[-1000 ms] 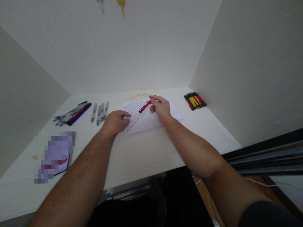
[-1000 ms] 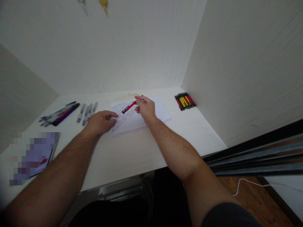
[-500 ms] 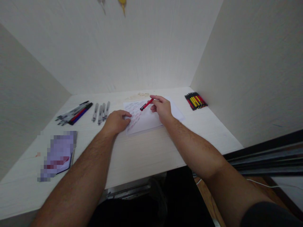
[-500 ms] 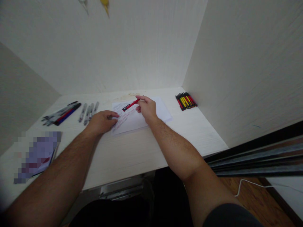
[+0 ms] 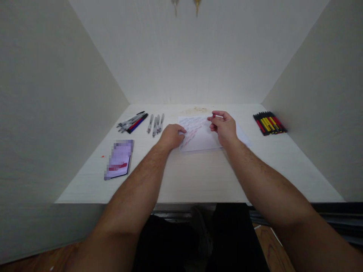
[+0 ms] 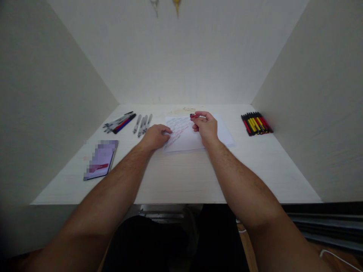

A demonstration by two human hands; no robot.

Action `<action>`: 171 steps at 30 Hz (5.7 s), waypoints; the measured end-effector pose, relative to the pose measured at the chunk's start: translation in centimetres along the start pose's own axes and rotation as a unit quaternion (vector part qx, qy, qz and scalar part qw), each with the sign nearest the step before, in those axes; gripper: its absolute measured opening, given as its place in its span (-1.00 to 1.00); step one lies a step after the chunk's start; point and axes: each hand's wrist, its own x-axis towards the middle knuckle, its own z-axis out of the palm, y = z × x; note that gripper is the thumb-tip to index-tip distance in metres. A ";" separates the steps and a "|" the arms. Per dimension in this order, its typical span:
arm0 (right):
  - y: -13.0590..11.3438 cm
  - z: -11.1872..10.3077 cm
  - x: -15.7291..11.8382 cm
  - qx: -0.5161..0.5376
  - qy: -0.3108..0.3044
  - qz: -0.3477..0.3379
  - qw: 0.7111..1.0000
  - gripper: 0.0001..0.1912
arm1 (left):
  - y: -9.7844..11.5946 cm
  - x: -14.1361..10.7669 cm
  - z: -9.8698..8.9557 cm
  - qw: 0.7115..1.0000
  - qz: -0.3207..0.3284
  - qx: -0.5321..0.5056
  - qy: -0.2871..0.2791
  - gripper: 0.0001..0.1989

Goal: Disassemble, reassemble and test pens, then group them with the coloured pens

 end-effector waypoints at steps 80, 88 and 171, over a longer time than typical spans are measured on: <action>3.4 -0.8 0.2 -0.331 -0.121 -0.081 0.932 -0.78 | -0.1 0.0 0.3 0.999 0.000 -0.031 0.013 -0.75; 3.1 -0.7 -0.1 -0.356 -0.138 -0.105 0.918 -0.79 | 0.1 -0.1 0.2 1.000 -0.002 -0.026 0.013 -0.74; 3.0 -0.8 0.4 -0.366 -0.062 -0.093 0.924 -0.83 | 0.0 0.0 0.2 1.000 -0.002 -0.021 0.010 -0.73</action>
